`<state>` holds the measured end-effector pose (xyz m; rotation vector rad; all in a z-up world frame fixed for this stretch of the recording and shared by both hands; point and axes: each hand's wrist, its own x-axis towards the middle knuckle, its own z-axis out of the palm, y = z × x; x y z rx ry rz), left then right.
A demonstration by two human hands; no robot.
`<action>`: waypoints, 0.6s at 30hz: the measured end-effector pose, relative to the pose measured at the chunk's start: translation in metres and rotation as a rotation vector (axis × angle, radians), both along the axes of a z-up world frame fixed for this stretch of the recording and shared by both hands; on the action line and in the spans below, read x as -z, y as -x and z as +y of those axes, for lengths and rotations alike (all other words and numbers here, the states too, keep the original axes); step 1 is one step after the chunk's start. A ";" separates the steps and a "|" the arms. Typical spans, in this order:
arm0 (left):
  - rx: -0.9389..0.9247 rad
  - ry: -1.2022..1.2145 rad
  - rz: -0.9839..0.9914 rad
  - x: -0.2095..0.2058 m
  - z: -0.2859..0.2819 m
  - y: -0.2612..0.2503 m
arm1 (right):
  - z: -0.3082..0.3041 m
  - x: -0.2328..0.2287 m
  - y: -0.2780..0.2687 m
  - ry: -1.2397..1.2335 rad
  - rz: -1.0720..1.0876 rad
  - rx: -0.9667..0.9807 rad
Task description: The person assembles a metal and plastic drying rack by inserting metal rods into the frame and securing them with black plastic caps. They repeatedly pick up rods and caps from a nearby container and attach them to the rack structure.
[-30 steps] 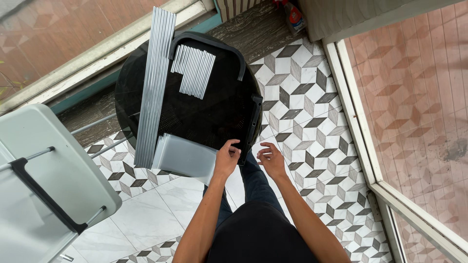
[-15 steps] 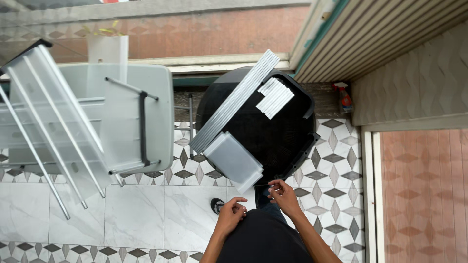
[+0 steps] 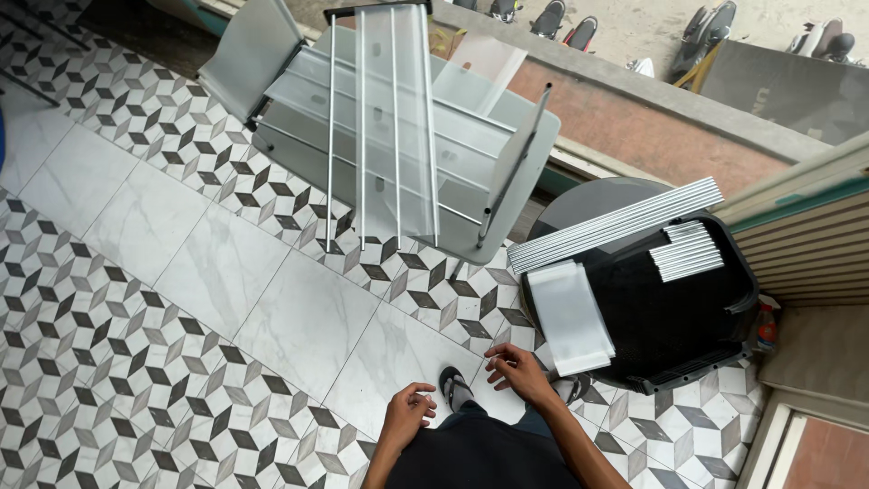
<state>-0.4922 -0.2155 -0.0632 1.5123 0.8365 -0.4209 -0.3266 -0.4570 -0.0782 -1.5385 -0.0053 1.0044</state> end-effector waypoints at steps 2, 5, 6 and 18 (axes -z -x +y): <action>-0.043 -0.023 0.001 0.003 0.020 0.013 | 0.026 -0.009 -0.010 0.010 0.012 -0.025; -0.112 -0.017 -0.007 0.004 0.040 0.021 | 0.055 -0.023 -0.026 -0.024 0.006 -0.043; -0.138 0.008 -0.019 0.004 0.044 0.022 | 0.062 -0.026 -0.030 -0.023 0.022 -0.025; -0.226 0.182 -0.185 0.001 0.076 -0.104 | 0.141 -0.013 -0.130 -0.033 0.063 0.150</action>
